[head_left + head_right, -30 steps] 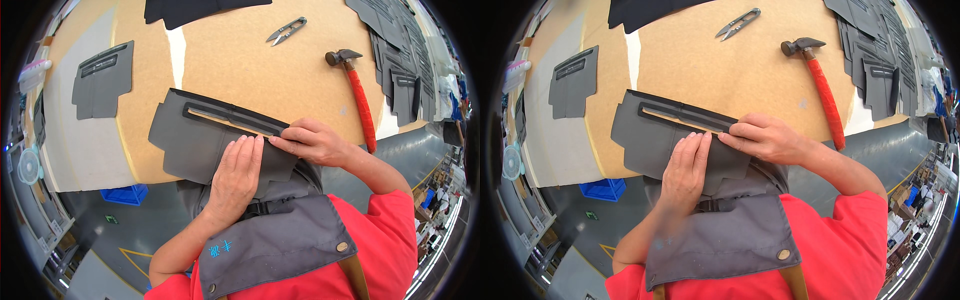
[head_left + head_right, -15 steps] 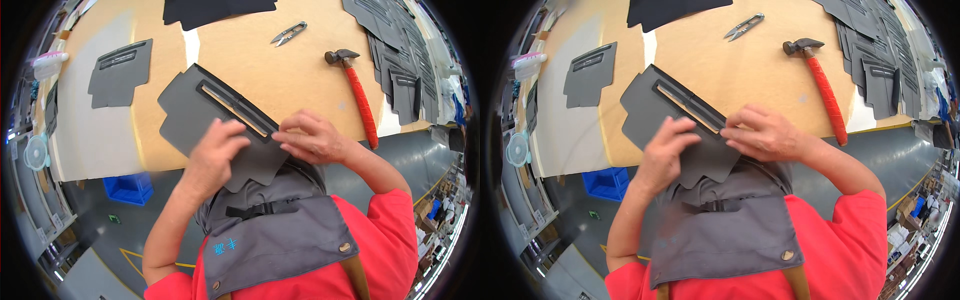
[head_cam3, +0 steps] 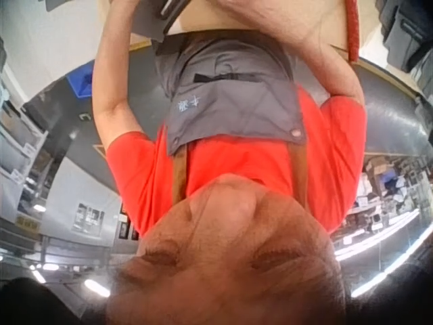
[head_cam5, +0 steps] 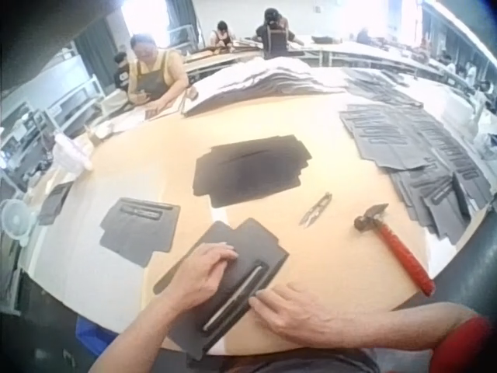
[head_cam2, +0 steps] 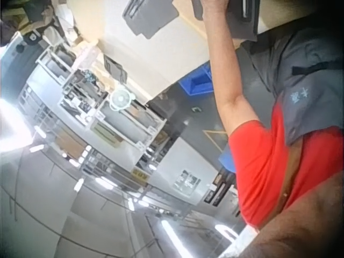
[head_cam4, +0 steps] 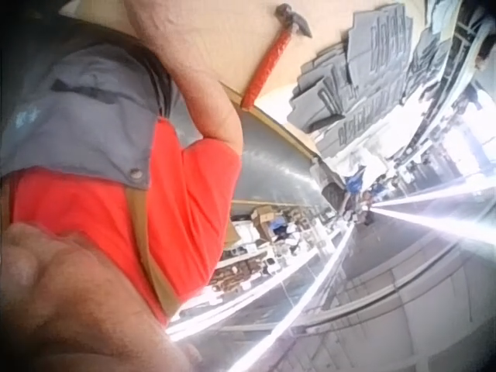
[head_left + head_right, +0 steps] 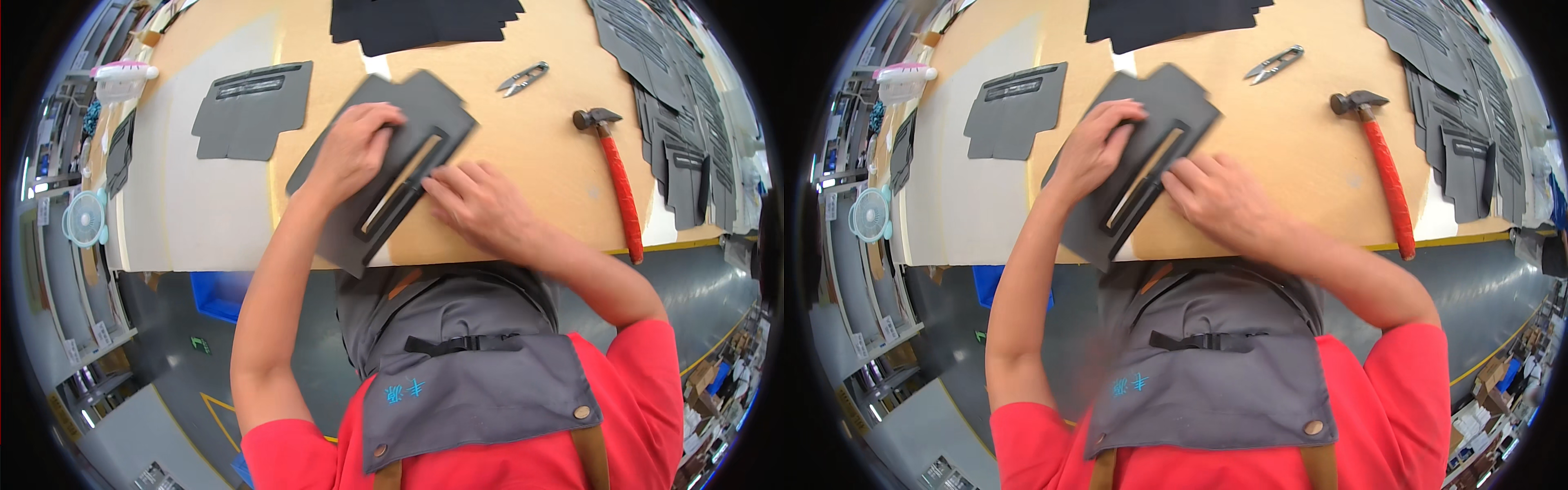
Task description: The recorder is seen assembling a leather bag component by fitting a piece of leather into a slot and then using a hammer to secure it.
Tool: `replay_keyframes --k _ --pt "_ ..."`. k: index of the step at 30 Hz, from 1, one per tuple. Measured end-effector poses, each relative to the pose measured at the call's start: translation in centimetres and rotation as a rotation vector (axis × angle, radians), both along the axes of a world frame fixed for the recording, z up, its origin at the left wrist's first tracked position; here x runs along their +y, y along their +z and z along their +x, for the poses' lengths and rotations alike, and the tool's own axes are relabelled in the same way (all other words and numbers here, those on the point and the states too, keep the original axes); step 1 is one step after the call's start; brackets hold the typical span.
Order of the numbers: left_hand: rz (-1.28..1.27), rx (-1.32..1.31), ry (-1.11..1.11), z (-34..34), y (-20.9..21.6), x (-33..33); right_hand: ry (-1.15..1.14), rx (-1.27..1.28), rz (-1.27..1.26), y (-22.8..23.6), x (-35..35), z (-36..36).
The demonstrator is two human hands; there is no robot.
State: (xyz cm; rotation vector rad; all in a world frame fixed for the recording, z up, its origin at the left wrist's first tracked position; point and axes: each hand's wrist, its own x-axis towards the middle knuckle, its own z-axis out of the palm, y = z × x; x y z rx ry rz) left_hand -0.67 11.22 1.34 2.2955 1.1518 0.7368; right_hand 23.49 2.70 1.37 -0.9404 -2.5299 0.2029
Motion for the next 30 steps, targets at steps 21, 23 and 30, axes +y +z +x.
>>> replay_keyframes --k 21,23,30 --pt "-0.282 0.077 0.453 -2.7 1.7 -8.3 -0.088 0.185 -0.528 0.9 2.3 -2.0" --pt "-0.222 0.064 0.378 -2.6 1.4 -7.2 -0.187 0.192 -0.503 1.5 1.7 -1.9" --pt "-0.283 -0.187 0.6 -2.8 2.0 -9.8 -0.049 0.21 -0.376 0.3 2.2 -4.9"
